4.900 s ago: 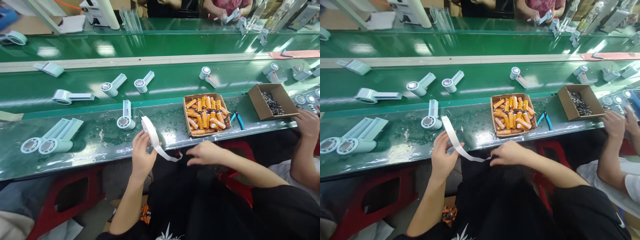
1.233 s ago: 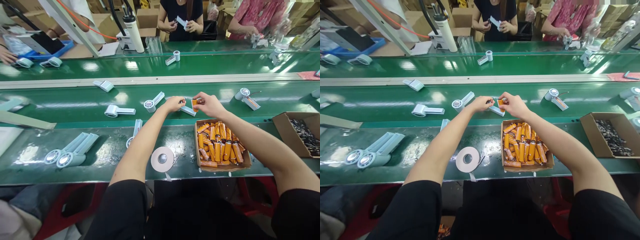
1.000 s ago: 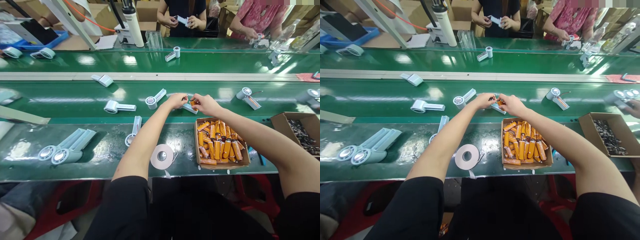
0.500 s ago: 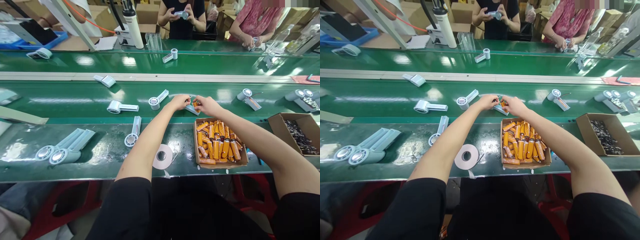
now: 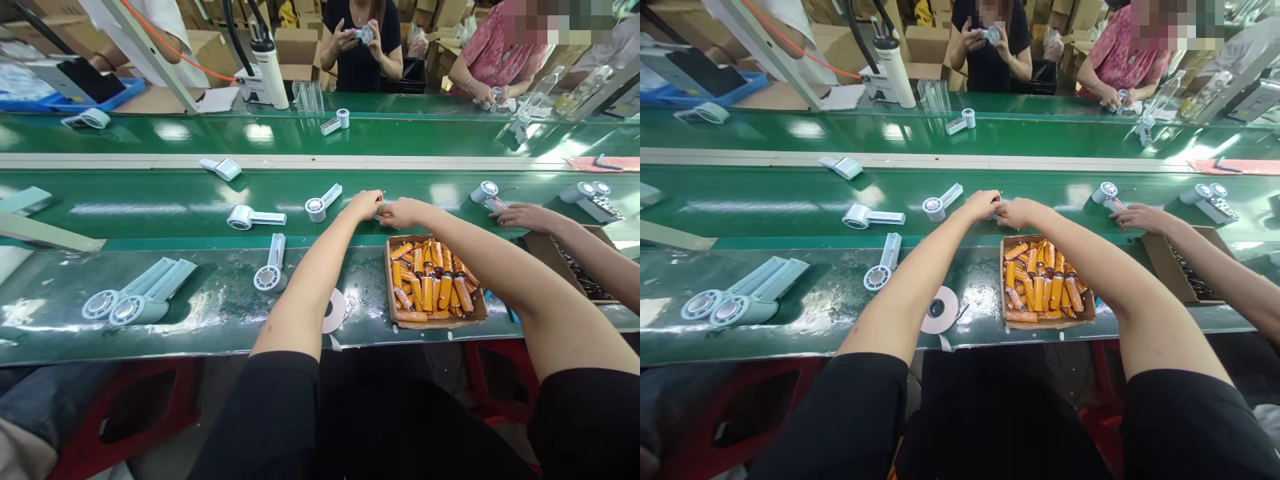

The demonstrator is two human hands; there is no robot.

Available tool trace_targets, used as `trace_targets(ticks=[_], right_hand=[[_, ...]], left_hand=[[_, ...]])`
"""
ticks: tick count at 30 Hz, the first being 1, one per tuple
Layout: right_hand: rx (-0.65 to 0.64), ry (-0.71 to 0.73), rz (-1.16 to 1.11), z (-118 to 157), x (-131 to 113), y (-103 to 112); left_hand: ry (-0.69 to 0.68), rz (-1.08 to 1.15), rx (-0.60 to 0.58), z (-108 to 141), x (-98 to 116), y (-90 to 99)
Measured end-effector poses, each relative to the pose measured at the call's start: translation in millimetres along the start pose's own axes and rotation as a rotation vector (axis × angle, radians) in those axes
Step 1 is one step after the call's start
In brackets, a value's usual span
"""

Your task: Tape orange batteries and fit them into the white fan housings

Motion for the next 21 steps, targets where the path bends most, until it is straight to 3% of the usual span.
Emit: trace_targets(ticks=[5, 8, 10, 16, 21], right_hand=[[0.156, -0.07, -0.159, 54.7, 45.9, 14.8], [0.191, -0.172, -0.252, 87.3, 73.4, 9.0], [0.177, -0.237, -0.285, 93.8, 85.0, 3.3], [0.138, -0.328, -0.356, 48.1, 93.3, -5.3], [0.019, -0.363, -0.46, 5.6, 95.6, -21.4]], left_hand=[[0.064, -0.003, 0.048, 5.8, 3.4, 4.8], [0.072, 0.0, 0.051, 8.8, 9.0, 1.4], [0.073, -0.006, 0.058, 8.8, 13.9, -2.9], [0.102, -0.016, 0.087, 4.7, 19.3, -11.8], [0.13, -0.012, 0.071, 0.2, 19.0, -18.3]])
Point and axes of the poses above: each hand's wrist, its own z-axis away from the middle knuckle, its own y-axis out of the back of the hand, x = y × z, the point moved 8 cm from there along -z, towards the middle knuckle, and after that the axes turned 1 degree about -y, right-handed, at the moved point
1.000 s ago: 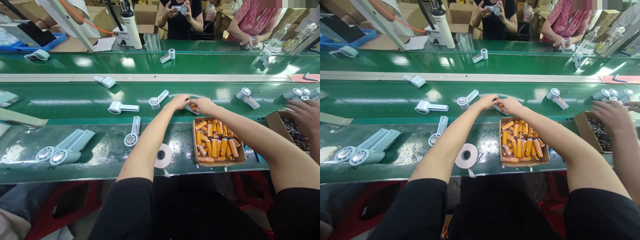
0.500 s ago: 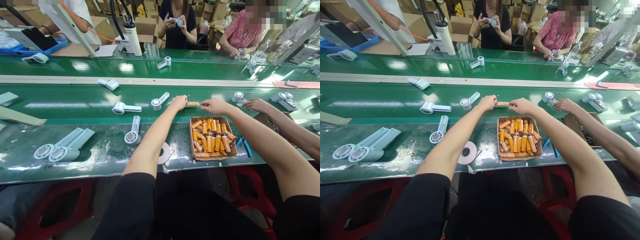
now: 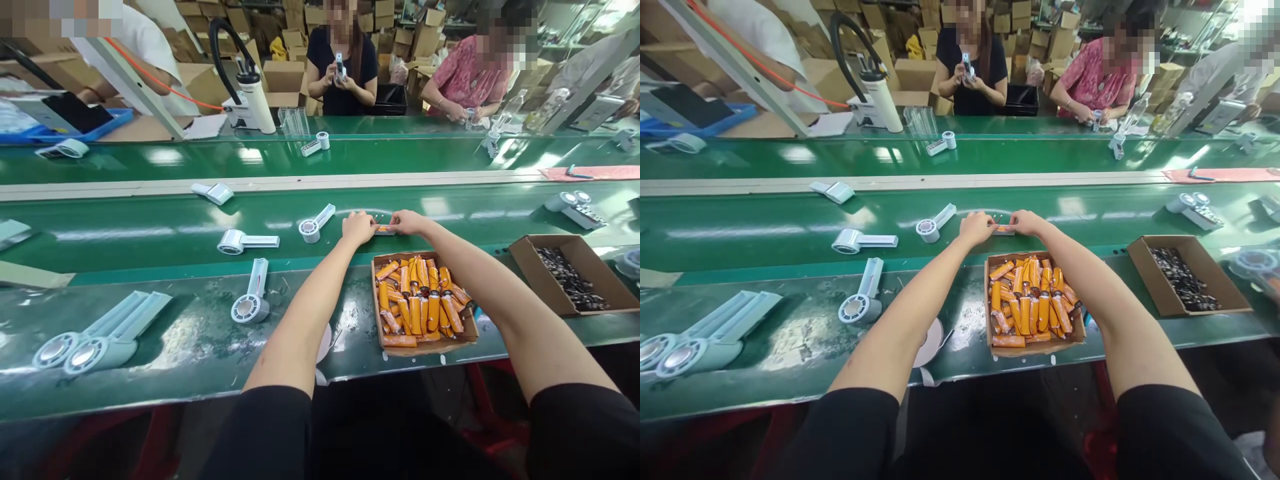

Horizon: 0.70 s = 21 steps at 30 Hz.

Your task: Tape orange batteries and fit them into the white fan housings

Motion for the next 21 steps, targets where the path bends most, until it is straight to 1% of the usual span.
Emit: trace_targets(ticks=[3, 6, 9, 11, 12, 13, 14, 15, 16, 17, 19, 20, 21], right_hand=[[-0.045, -0.077, -0.04, -8.7, 6.8, -4.2], [-0.032, -0.142, -0.036, -5.4, 7.5, 3.4], [0.038, -0.146, -0.004, 9.3, -4.3, 20.3], [0.129, -0.103, 0.002, 30.4, -12.8, 31.5], [0.173, -0.074, -0.002, 46.5, -14.1, 34.3], [0.213, -0.034, -0.021, 66.8, -12.8, 34.8], [0.247, 0.02, -0.061, 91.7, -9.0, 32.8], [0.267, 0.077, -0.107, 120.7, -2.3, 27.9], [0.292, 0.167, -0.19, 153.7, 4.6, 22.2], [0.303, 0.255, -0.279, 188.8, 12.6, 14.5], [0.27, 0.376, -0.385, 255.7, 28.6, -7.7], [0.26, 0.422, -0.43, 284.4, 34.1, -18.6], [0.333, 0.442, -0.47, 309.1, 39.7, -23.6]], left_hand=[[0.029, 0.01, -0.008, -4.6, 1.3, -4.1], [0.069, 0.028, -0.028, -9.5, 7.7, -3.0], [0.071, 0.048, -0.024, -6.1, 21.7, 7.3], [0.048, 0.058, 0.018, 12.8, 27.2, 17.6], [0.006, 0.068, 0.056, 30.8, 28.4, 23.0], [-0.067, 0.084, 0.099, 56.1, 28.3, 27.6], [-0.159, 0.103, 0.142, 88.8, 25.8, 31.1], [-0.292, 0.125, 0.184, 129.1, 22.2, 33.7], [-0.395, 0.139, 0.188, 173.4, 12.8, 32.4], [-0.449, 0.133, 0.183, 218.2, -3.1, 29.5], [-0.468, 0.032, 0.195, 299.4, -43.8, 22.4], [-0.441, -0.045, 0.198, 331.4, -64.5, 17.9], [-0.424, -0.107, 0.19, 356.7, -81.2, 12.9]])
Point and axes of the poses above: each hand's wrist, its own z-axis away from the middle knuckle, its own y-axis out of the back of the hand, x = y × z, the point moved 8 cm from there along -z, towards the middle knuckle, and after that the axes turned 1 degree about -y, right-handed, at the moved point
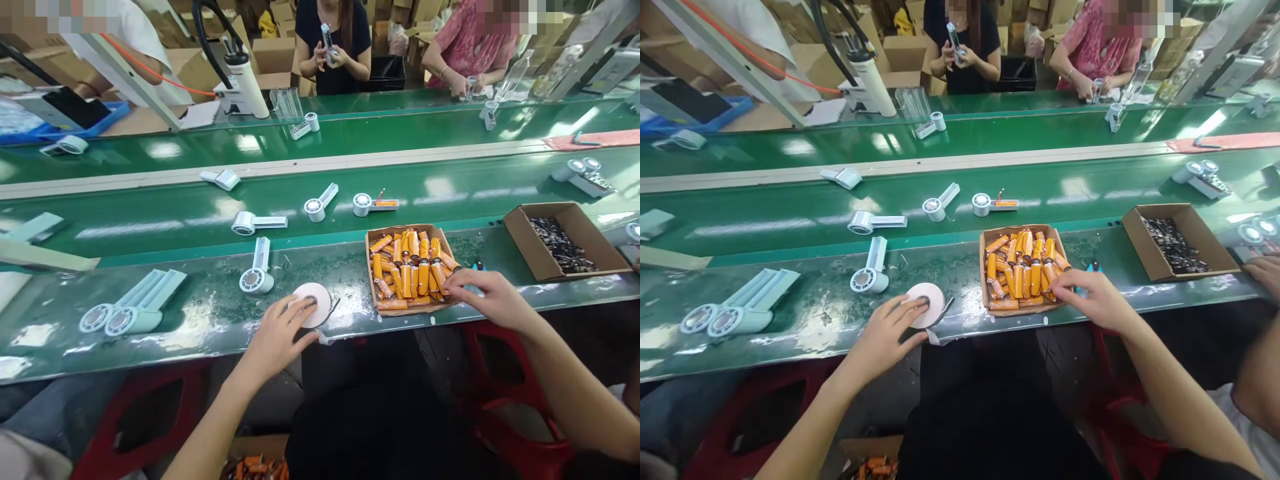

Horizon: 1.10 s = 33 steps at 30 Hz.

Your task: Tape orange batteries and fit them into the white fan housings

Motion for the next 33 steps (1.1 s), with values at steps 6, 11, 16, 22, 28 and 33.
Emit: trace_targets(ticks=[6, 11, 16, 22, 28, 33], right_hand=[[0.14, 0.053, -0.13, 28.5, -38.3, -57.7], [-0.2, 0.031, -0.207, -1.0, -86.2, -156.9], [-0.447, 0.327, -0.264, 17.5, -121.1, -190.4], [-0.491, 0.316, 0.18, 33.4, -86.3, -188.0], [-0.037, 0.101, 0.552, -32.7, -58.5, -124.1], [-0.109, -0.033, 0.761, -66.5, -46.9, -134.7]], left_hand=[[0.062, -0.09, 0.084, 27.2, 6.7, 7.3], [-0.003, -0.072, 0.408, -13.7, 51.6, 42.3], [-0.011, -0.008, 0.5, -12.2, 59.7, 45.2], [0.213, 0.057, 0.498, 15.6, 28.8, 17.9], [0.199, 0.06, 0.448, 10.0, 45.8, 2.4], [0.122, 0.105, 0.44, -5.2, 63.6, 0.3]])
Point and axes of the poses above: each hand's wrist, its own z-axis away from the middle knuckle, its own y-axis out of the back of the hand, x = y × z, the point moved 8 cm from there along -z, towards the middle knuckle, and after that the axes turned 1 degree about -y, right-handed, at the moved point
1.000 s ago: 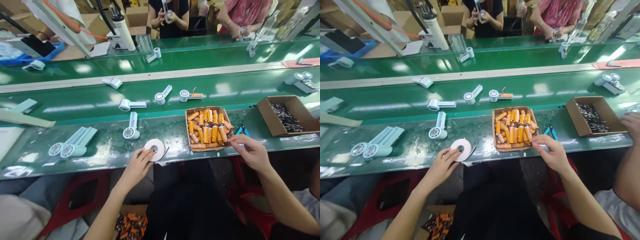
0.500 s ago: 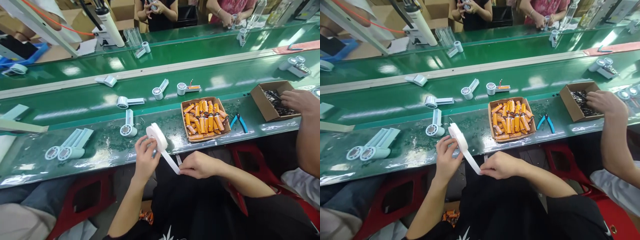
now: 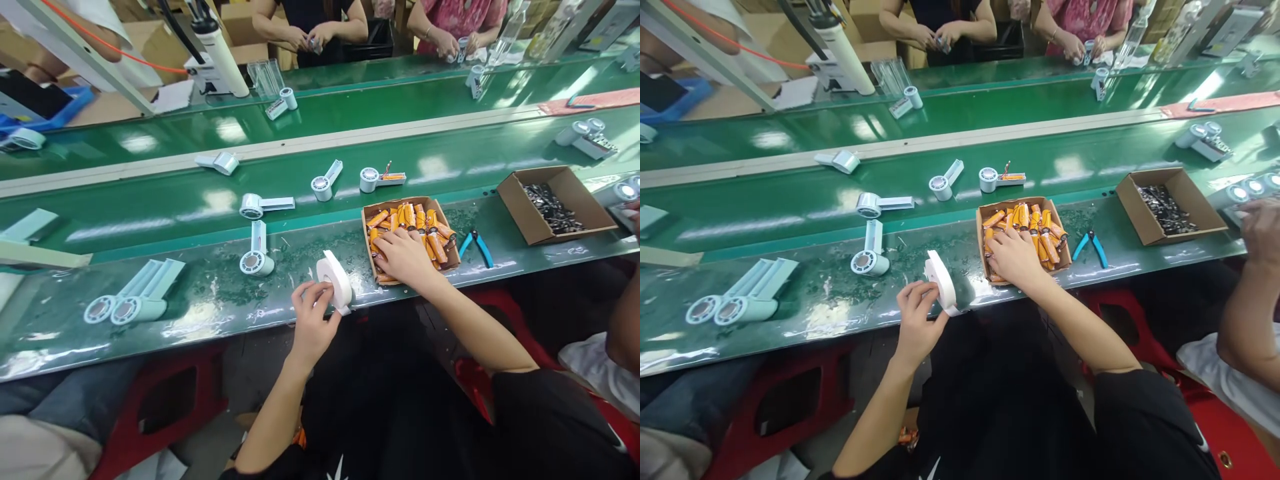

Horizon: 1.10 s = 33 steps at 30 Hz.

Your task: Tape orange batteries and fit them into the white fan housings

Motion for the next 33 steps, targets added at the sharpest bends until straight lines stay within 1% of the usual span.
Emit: trace_targets(ticks=[3, 5, 6, 7, 9, 11, 12, 13, 15, 18, 22, 24, 26, 28, 30, 33], right_hand=[[0.042, -0.015, -0.042, -5.7, -0.5, -2.8], [0.079, -0.062, -0.126, -3.9, 9.0, -1.3], [0.107, -0.11, -0.203, -0.7, 17.5, 0.8], [0.15, -0.171, -0.318, 4.6, 27.6, 3.5], [0.284, -0.283, -0.651, 21.6, 47.1, 9.2], [0.445, -0.332, -1.012, 43.4, 58.2, 11.7], [0.514, -0.338, -1.145, 54.4, 59.7, 11.6], [0.563, -0.338, -1.23, 64.4, 58.6, 10.8], [0.599, -0.316, -1.274, 79.1, 50.2, 8.7], [0.591, -0.204, -1.188, 87.9, 31.1, 8.9], [0.586, -0.01, -1.094, 88.6, 9.3, 13.9], [0.536, 0.08, -1.097, 88.1, -0.7, 14.9], [0.445, 0.12, -1.15, 88.2, -7.0, 12.1], [0.315, 0.082, -1.25, 87.9, -8.7, 4.2], [0.178, -0.015, -1.334, 87.4, -8.0, -6.1], [0.009, -0.136, -1.391, 84.8, -8.1, -16.0]], left_hand=[[-0.013, -0.004, -0.017, -2.6, 7.0, -1.5], [-0.008, -0.026, -0.033, -2.7, 9.9, -0.8], [-0.002, -0.04, -0.041, -2.3, 10.8, 0.1], [0.001, -0.051, -0.048, -1.7, 11.8, 1.2], [-0.003, -0.059, -0.063, 0.0, 14.4, 3.5], [-0.011, -0.055, -0.091, 1.9, 17.5, 4.4], [-0.014, -0.053, -0.112, 2.7, 19.2, 4.0], [-0.016, -0.049, -0.133, 3.3, 20.8, 3.3], [-0.022, -0.038, -0.17, 3.3, 25.0, 1.9], [-0.059, -0.002, -0.198, 0.4, 34.0, 1.4], [-0.115, 0.027, -0.233, -3.0, 44.3, 1.5], [-0.129, 0.021, -0.246, -2.5, 45.9, 2.0], [-0.14, 0.003, -0.242, -0.7, 45.6, 3.8], [-0.162, -0.035, -0.236, 1.6, 44.7, 6.0], [-0.198, -0.075, -0.232, 3.4, 44.1, 8.6], [-0.254, -0.08, -0.233, 3.7, 43.5, 12.6]])
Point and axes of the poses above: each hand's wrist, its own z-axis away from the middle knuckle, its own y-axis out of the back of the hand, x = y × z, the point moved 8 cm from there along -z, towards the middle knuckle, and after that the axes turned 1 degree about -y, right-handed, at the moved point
